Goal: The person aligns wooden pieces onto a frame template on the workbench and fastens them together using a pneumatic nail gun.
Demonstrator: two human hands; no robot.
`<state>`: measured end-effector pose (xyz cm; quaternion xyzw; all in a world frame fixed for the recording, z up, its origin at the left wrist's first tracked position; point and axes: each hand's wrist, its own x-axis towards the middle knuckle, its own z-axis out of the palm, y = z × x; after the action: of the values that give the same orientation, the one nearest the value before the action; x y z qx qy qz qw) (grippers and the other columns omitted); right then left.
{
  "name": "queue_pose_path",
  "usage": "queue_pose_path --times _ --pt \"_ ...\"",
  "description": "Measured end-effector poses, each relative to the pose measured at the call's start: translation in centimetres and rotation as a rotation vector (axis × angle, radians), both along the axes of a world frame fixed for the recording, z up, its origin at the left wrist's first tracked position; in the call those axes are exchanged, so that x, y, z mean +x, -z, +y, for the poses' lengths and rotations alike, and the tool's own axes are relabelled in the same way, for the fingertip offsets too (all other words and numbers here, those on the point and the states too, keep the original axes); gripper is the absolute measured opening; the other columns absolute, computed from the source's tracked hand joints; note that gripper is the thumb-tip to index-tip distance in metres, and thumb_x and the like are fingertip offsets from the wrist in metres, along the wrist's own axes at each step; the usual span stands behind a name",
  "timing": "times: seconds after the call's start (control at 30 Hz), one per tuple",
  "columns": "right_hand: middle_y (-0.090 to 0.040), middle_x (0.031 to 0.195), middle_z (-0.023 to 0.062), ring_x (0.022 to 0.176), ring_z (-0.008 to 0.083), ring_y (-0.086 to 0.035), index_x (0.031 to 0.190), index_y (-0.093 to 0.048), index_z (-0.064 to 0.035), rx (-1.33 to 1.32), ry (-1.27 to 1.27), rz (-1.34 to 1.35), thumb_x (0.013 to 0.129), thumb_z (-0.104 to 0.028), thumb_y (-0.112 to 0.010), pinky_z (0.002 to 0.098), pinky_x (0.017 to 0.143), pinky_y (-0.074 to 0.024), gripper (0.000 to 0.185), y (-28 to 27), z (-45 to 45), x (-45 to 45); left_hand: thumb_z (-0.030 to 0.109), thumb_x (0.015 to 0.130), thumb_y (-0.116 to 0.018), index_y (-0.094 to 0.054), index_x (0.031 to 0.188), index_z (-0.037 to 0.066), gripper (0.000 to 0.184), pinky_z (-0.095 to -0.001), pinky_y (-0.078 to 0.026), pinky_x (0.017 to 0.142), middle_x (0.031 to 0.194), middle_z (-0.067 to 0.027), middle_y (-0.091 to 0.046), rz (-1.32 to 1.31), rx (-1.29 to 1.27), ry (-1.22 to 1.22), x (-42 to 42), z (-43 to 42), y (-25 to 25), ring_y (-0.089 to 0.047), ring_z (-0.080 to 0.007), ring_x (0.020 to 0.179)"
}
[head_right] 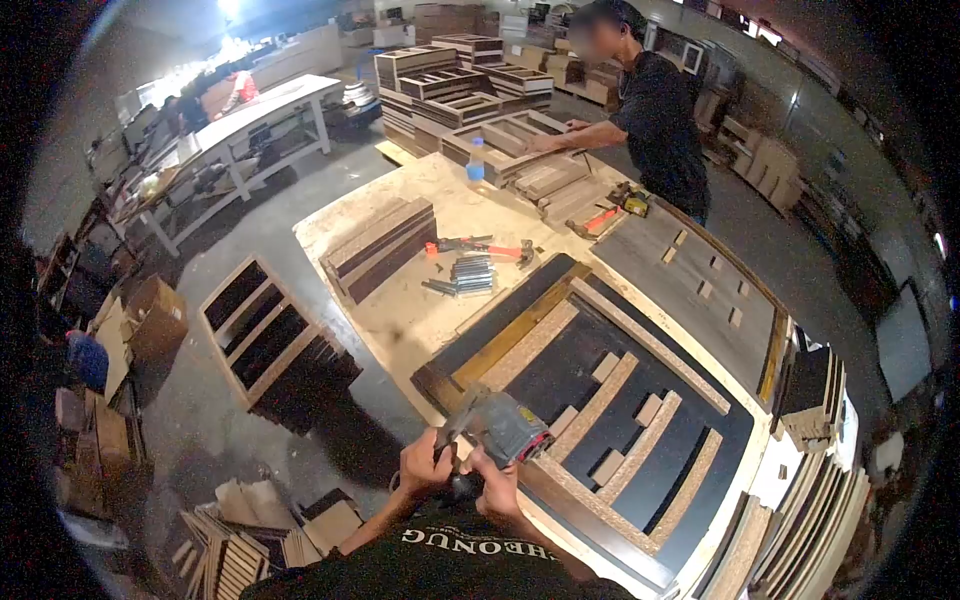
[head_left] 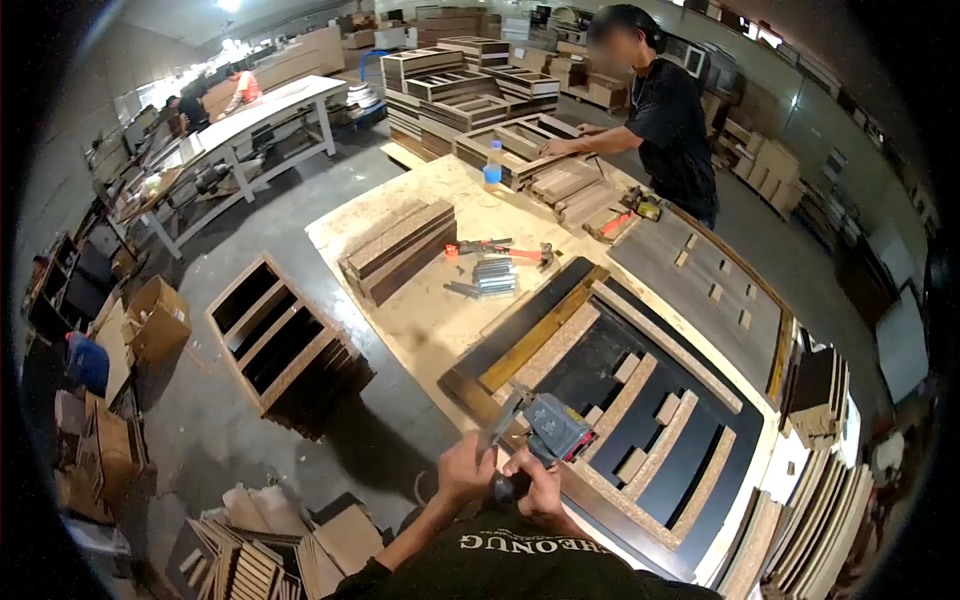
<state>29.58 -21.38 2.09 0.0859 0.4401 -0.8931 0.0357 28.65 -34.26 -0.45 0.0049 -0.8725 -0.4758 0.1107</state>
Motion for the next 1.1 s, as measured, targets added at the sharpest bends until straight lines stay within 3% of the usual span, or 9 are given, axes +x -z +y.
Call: queue_pose_path --times 0.17,0.37,0.5,0.6,0.73,0.83,0.9,1.0,1.1 --pt "-0.053 0.064 0.0072 0.064 0.0194 -0.054 0.073 -0.054 -0.0023 0.045 0.033 -0.129 0.084 -0.016 -0.06 0.0315 0.064 -0.0442 0.019 -0.1 -4.4 -3.0 0.034 0.081 -0.062 -0.054 0.096 0.005 0.034 -0.049 -0.046 0.071 0.088 -0.0209 -0.06 -0.196 -0.08 0.054 -2.5 -4.9 -1.0 -0.059 -0.0418 0.083" --pt "-0.053 0.064 0.0068 0.064 0.0192 -0.054 0.069 -0.054 -0.0033 0.052 -0.016 -0.168 0.084 -0.023 -0.06 0.0308 0.063 -0.043 0.026 0.0 -6.3 -6.0 0.032 0.084 -0.06 -0.053 0.096 0.003 0.032 -0.0474 -0.046 0.068 0.088 -0.0218 -0.058 -0.142 -0.089 0.06 -5.4 -6.9 -1.2 -0.059 -0.0417 0.08" --pt "-0.054 0.064 0.0042 0.061 0.0174 -0.056 0.082 -0.056 -0.0035 0.019 -0.064 -0.141 0.087 -0.015 -0.061 0.0304 0.058 -0.0451 0.014 -0.2 -6.7 -7.7 0.033 0.083 -0.062 -0.053 0.097 0.004 0.033 -0.0456 -0.045 0.062 0.085 -0.0193 -0.056 -0.127 -0.084 0.022 -6.2 -8.1 0.0 -0.058 -0.0395 0.075" --pt "-0.055 0.068 0.005 0.066 0.0179 -0.056 0.085 -0.055 -0.0032 -0.067 -0.118 -0.113 0.087 -0.017 -0.062 0.0308 0.062 -0.0453 0.016 -0.1 -6.8 -8.7 0.034 0.081 -0.065 -0.054 0.097 0.005 0.034 -0.044 -0.045 0.059 0.083 -0.0159 -0.054 0.064 -0.138 -0.055 -6.2 -8.5 0.5 -0.057 -0.037 0.073" --pt "-0.051 0.068 0.0052 0.068 0.0187 -0.051 0.08 -0.051 -0.0054 0.02 -0.261 -0.157 0.084 -0.023 -0.06 0.0323 0.066 -0.0426 0.02 -0.3 -5.5 -10.5 0.034 0.078 -0.068 -0.053 0.099 0.007 0.038 -0.0441 -0.044 0.068 0.087 -0.0141 -0.053 0.031 -0.163 -0.048 -6.8 -9.4 0.2 -0.056 -0.0358 0.082" --pt "-0.054 0.072 0.0052 0.073 0.0182 -0.055 0.089 -0.054 -0.0031 -0.127 -0.211 -0.076 0.089 -0.016 -0.059 0.0324 0.067 -0.0451 0.014 -0.3 -6.0 -11.0 0.029 0.076 -0.069 -0.053 0.104 0.006 0.04 -0.0445 -0.041 0.08 0.097 -0.0154 -0.055 -0.047 -0.221 0.008 -8.5 -9.8 -2.1 -0.054 -0.0363 0.094" --pt "-0.05 0.07 0.0057 0.065 0.0185 -0.049 0.083 -0.052 -0.0051 -0.096 -0.157 -0.061 0.084 -0.017 -0.06 0.033 0.063 -0.043 0.015 -0.1 -6.2 -11.7 0.026 0.076 -0.07 -0.053 0.108 0.005 0.041 -0.0443 -0.044 0.078 0.097 -0.0176 -0.058 0.155 -0.126 0.065 -10.3 -9.1 -3.2 -0.057 -0.0377 0.092" --pt "-0.049 0.068 0.0058 0.064 0.0176 -0.049 0.081 -0.052 -0.0043 -0.045 -0.165 -0.025 0.084 -0.016 -0.06 0.0322 0.062 -0.0424 0.014 -0.3 -6.2 -12.0 0.023 0.078 -0.069 -0.052 0.11 0.005 0.04 -0.0433 -0.048 0.07 0.094 -0.0192 -0.062 -0.038 0.028 0.078 -11.4 -8.2 -3.2 -0.06 -0.0388 0.085" --pt "-0.049 0.067 0.0057 0.062 0.0173 -0.049 0.08 -0.052 -0.0038 0.066 -0.148 -0.052 0.083 -0.017 -0.061 0.0319 0.06 -0.042 0.017 -0.4 -6.0 -11.6 0.022 0.08 -0.067 -0.055 0.106 0.006 0.033 -0.0428 -0.049 0.061 0.084 -0.0193 -0.063 0.133 -0.004 -0.015 -11.3 -7.3 -1.8 -0.062 -0.0389 0.077"
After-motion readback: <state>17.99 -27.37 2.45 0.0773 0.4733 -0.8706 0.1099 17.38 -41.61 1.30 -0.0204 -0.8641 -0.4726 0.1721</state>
